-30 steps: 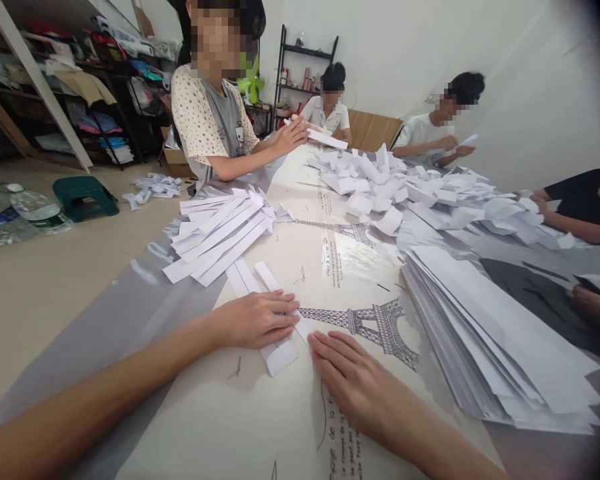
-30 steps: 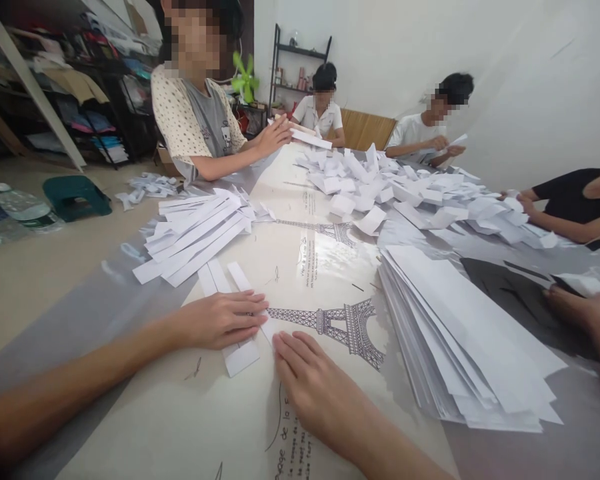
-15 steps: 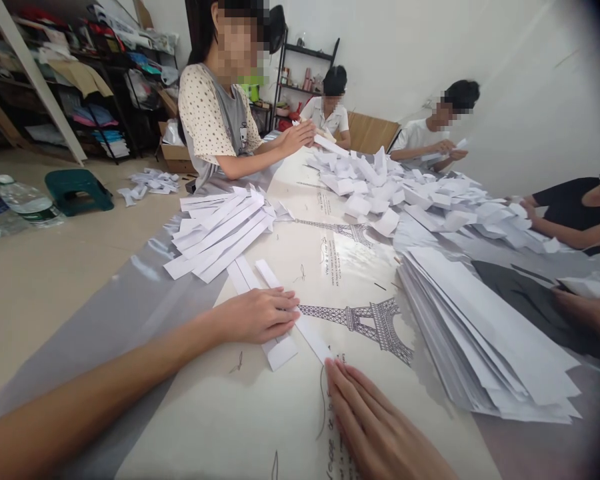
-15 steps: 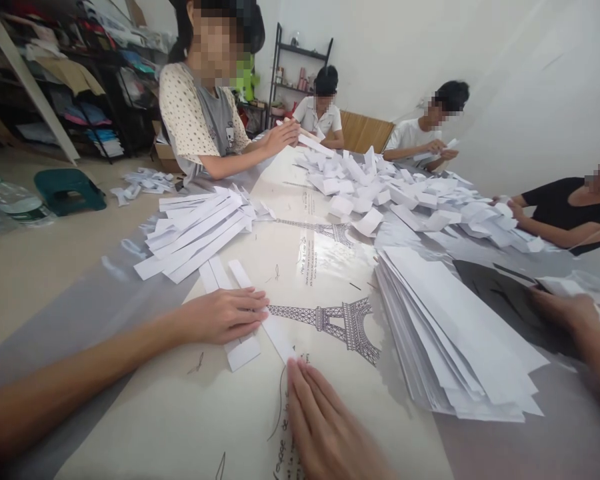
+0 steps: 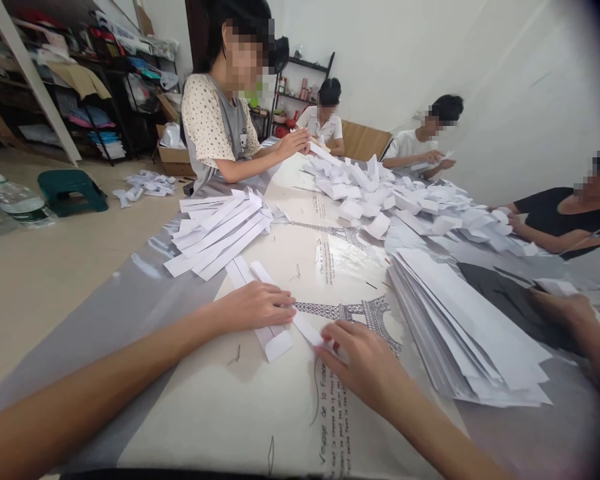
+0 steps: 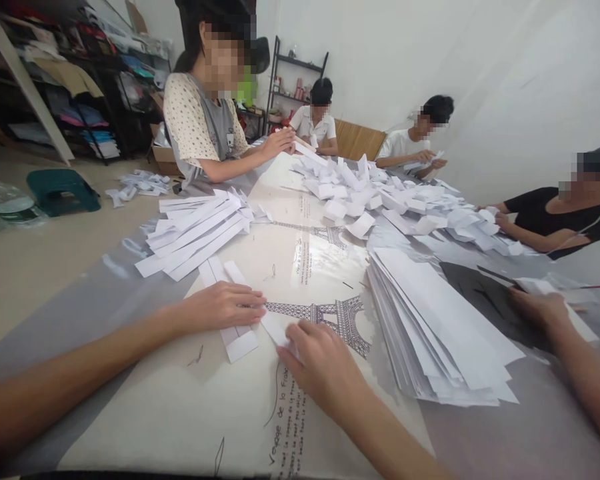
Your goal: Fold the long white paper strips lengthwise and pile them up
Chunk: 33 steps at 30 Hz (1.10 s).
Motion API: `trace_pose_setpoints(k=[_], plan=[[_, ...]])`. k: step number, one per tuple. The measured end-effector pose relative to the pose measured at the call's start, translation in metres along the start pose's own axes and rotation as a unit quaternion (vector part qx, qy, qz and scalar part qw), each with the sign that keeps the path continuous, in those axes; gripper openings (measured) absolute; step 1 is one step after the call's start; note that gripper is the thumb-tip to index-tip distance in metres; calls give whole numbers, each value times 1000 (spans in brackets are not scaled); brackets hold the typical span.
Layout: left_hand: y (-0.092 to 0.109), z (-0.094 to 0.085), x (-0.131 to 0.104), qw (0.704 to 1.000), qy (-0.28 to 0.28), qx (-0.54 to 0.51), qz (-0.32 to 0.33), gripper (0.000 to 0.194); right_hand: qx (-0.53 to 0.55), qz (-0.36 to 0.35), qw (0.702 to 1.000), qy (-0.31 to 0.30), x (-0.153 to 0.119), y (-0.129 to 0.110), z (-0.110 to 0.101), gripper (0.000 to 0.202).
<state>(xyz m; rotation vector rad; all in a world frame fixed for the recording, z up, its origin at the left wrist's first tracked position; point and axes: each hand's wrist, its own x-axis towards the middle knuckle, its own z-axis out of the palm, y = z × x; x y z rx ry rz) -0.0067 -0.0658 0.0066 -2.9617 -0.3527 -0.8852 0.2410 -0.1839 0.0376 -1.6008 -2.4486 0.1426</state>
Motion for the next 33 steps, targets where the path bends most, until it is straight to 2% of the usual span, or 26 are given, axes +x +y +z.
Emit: trace_pose_setpoints(k=[3, 7, 13, 20, 25, 33], plan=[[0, 3, -2, 1000, -12, 16, 21, 19, 38, 42, 996, -64, 37, -1, -2, 8], [-5, 6, -5, 1000, -18, 5, -16, 24, 92, 56, 988, -109, 60, 0, -5, 17], [-10, 5, -3, 999, -4, -37, -34, 23, 128, 68, 986, -81, 52, 5, 5, 13], [-3, 4, -1, 1000, -10, -8, -22, 17, 108, 29, 993, -43, 44, 0, 12, 13], [-3, -2, 0, 1000, -4, 11, 2, 15, 131, 32, 990, -47, 45, 3, 3, 15], [-23, -32, -3, 997, -41, 68, -23, 23, 176, 61, 980, -71, 40, 21, -20, 18]])
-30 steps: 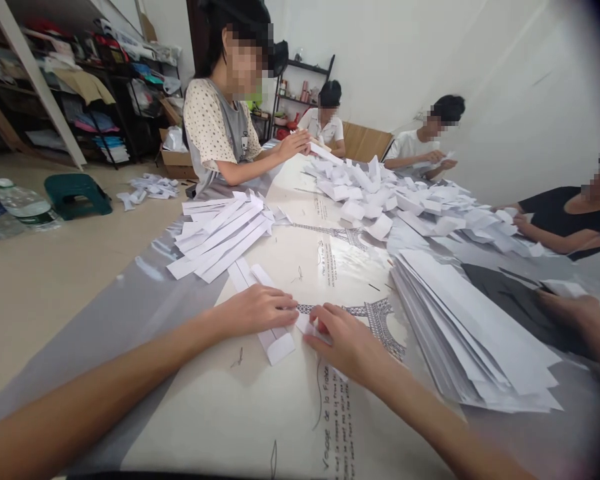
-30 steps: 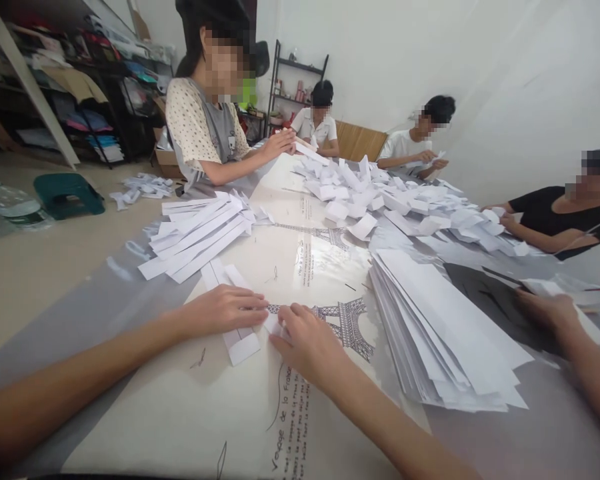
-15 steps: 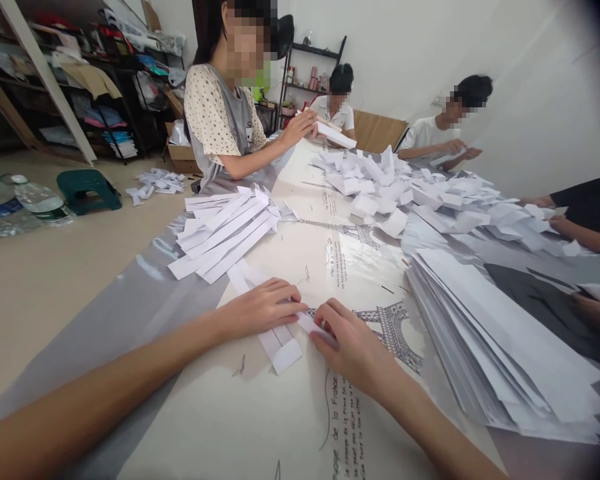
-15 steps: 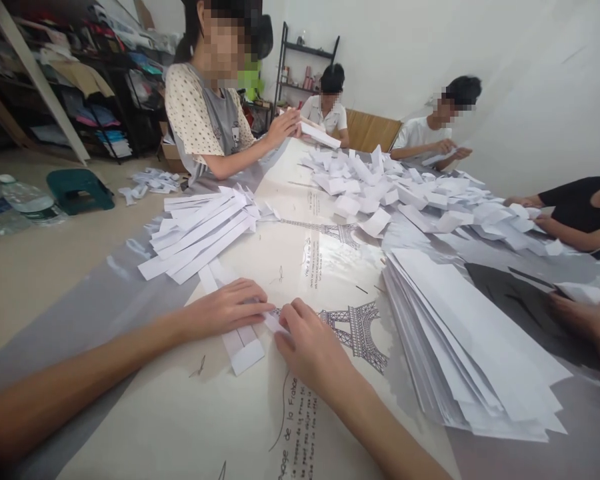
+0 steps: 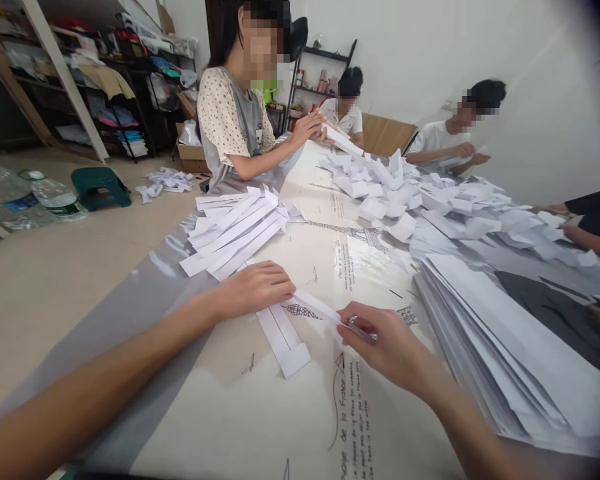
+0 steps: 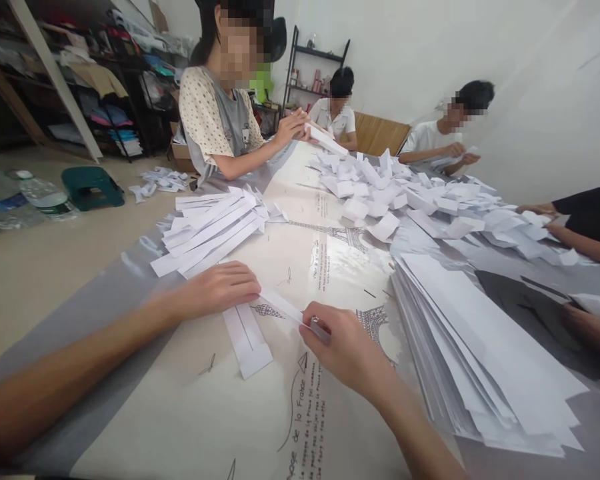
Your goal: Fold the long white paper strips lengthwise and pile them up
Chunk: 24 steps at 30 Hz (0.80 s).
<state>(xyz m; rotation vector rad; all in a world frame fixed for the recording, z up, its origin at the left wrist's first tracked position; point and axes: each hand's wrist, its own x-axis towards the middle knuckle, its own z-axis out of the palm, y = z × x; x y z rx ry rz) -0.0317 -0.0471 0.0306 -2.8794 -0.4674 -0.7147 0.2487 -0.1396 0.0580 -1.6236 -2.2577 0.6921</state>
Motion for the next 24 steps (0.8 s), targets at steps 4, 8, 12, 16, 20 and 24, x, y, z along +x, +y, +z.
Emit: trace_pose_setpoints(k=[4, 8, 12, 16, 20, 24], plan=[[-4, 3, -4, 998, 8, 43, 38, 20, -53, -111, 989, 85, 1, 4, 5, 20], [-4, 6, -5, 996, 48, 61, 53, 22, -85, -188, 974, 95, 2, 7, 13, 19], [-10, 0, -6, 999, 44, 21, 7, 18, -43, -97, 993, 53, 0, 8, 13, 20], [-19, -12, -7, 987, 76, -95, -108, 20, 69, -5, 997, 31, 0, 7, 4, 16], [-27, -23, -7, 920, 55, -288, -260, 28, 225, 6, 974, -36, 3, 12, -6, 40], [-31, -22, -8, 858, 25, -397, -326, 33, 264, -12, 958, -109, 8, 23, -16, 39]])
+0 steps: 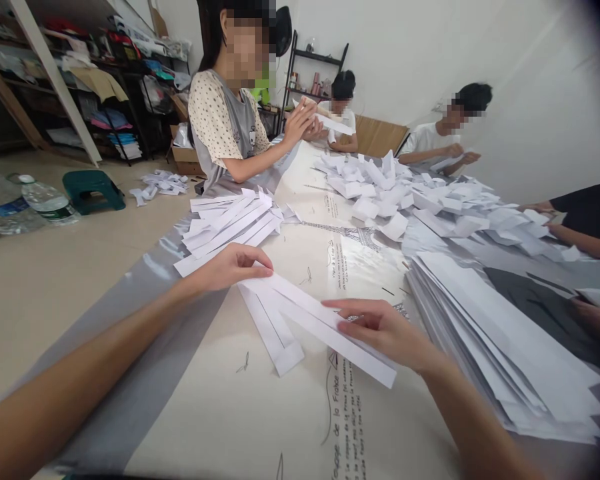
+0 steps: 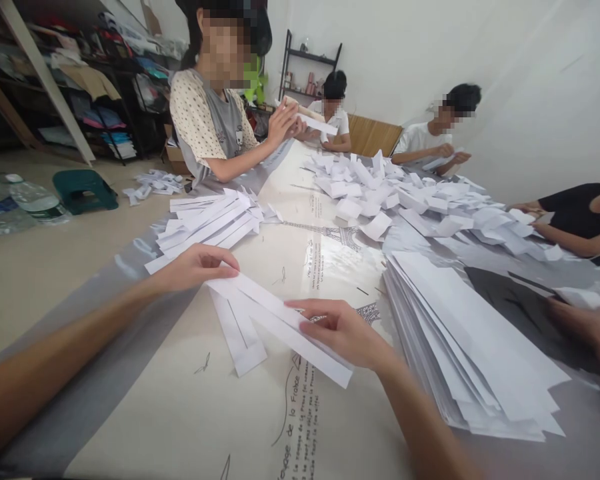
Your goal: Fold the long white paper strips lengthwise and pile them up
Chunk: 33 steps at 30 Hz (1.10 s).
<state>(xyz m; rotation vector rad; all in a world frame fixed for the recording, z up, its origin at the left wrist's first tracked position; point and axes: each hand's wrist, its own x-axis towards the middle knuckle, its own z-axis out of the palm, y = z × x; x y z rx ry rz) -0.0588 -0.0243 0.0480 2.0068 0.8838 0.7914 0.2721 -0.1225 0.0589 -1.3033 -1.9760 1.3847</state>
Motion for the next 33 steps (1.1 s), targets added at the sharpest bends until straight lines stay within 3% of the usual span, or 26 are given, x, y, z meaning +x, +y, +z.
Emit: trace_pose_setpoints(k=[4, 13, 19, 26, 30, 33], plan=[[-4, 5, 0, 997, 3, -53, -53, 34, 7, 11, 997, -74, 0, 6, -9, 33], [-10, 0, -1, 991, -13, -128, -45, 41, 14, 49, 998, -29, 3, 10, -11, 40], [-8, 11, -1, 988, 76, -123, -61, 42, -10, 26, 999, -31, 3, 10, -9, 33], [-7, 25, 1, 977, 171, -124, -35, 47, 25, 28, 996, -79, 6, 13, 8, 41], [-17, 28, 3, 981, 179, -69, -22, 41, 28, 17, 996, -86, 6, 9, 21, 39], [-18, 30, 0, 973, 204, 105, -14, 37, 29, 15, 996, -78, 7, 8, 28, 40]])
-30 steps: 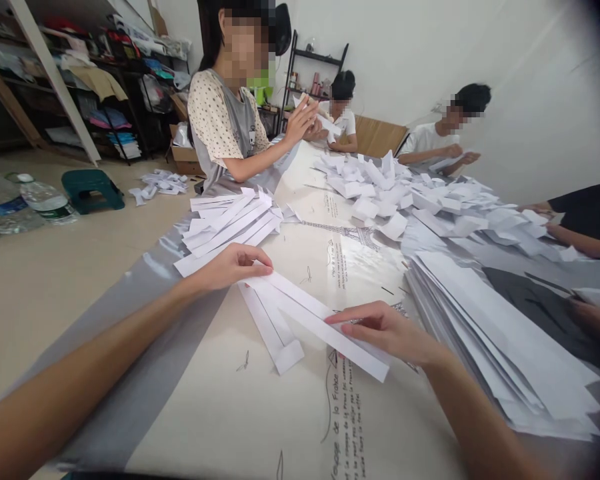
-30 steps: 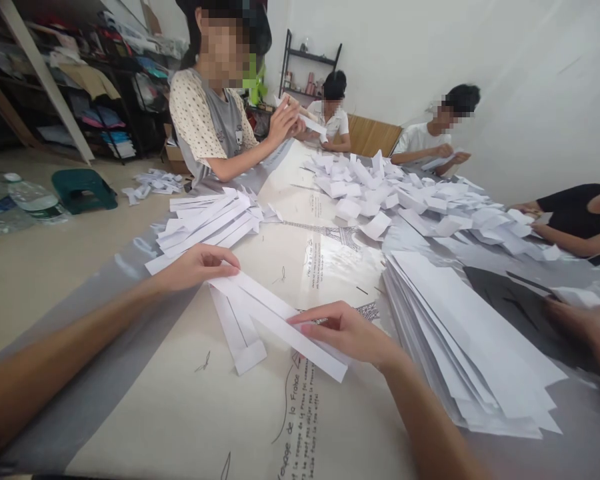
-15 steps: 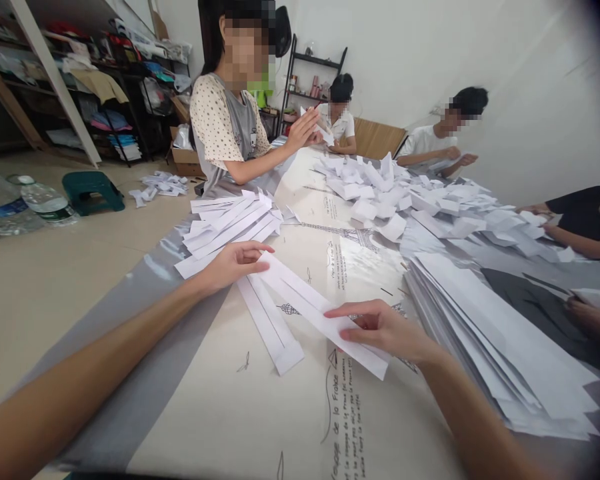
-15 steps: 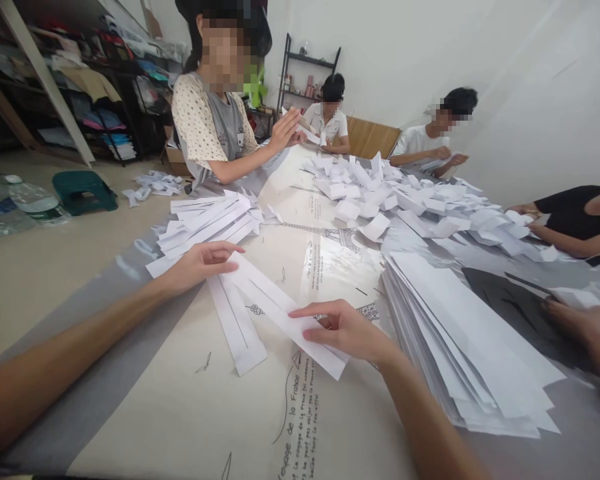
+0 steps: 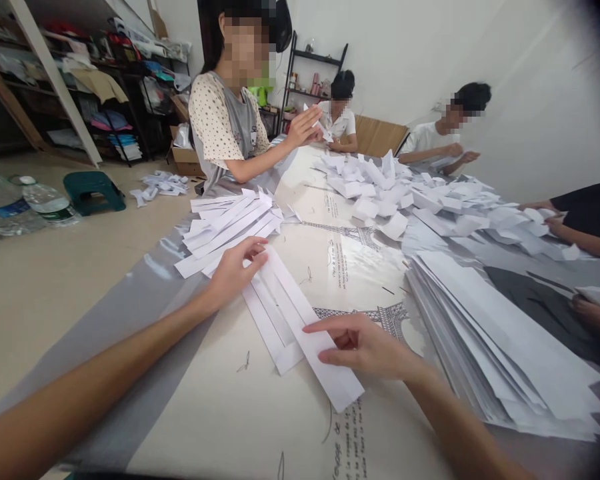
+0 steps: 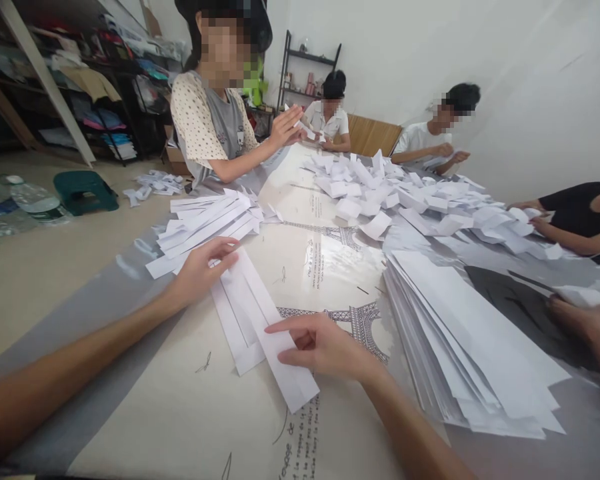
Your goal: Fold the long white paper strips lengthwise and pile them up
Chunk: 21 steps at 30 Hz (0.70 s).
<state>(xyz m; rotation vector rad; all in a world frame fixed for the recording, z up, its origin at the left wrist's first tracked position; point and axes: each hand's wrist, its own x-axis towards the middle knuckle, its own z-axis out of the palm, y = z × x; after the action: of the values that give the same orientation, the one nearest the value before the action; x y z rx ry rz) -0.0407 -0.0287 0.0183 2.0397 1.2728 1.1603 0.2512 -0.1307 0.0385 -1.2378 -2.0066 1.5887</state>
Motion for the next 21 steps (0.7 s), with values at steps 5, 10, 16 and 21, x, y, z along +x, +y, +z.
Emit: trace_pose_setpoints(k=[5, 10, 16, 21], plan=[[5, 16, -30, 934, -7, 336, 119, 40, -10, 34, 998, 60, 5, -2, 7, 36], [5, 42, -59, 918, -71, 363, 139, 60, 22, 60, 996, 57, 6, -3, 11, 33], [11, 43, -48, 934, -135, 305, 128, 59, -45, 41, 996, 59, 6, -5, 15, 33], [4, 35, -36, 932, -171, 282, 148, 60, -245, -29, 968, 43, -1, -15, 20, 44]])
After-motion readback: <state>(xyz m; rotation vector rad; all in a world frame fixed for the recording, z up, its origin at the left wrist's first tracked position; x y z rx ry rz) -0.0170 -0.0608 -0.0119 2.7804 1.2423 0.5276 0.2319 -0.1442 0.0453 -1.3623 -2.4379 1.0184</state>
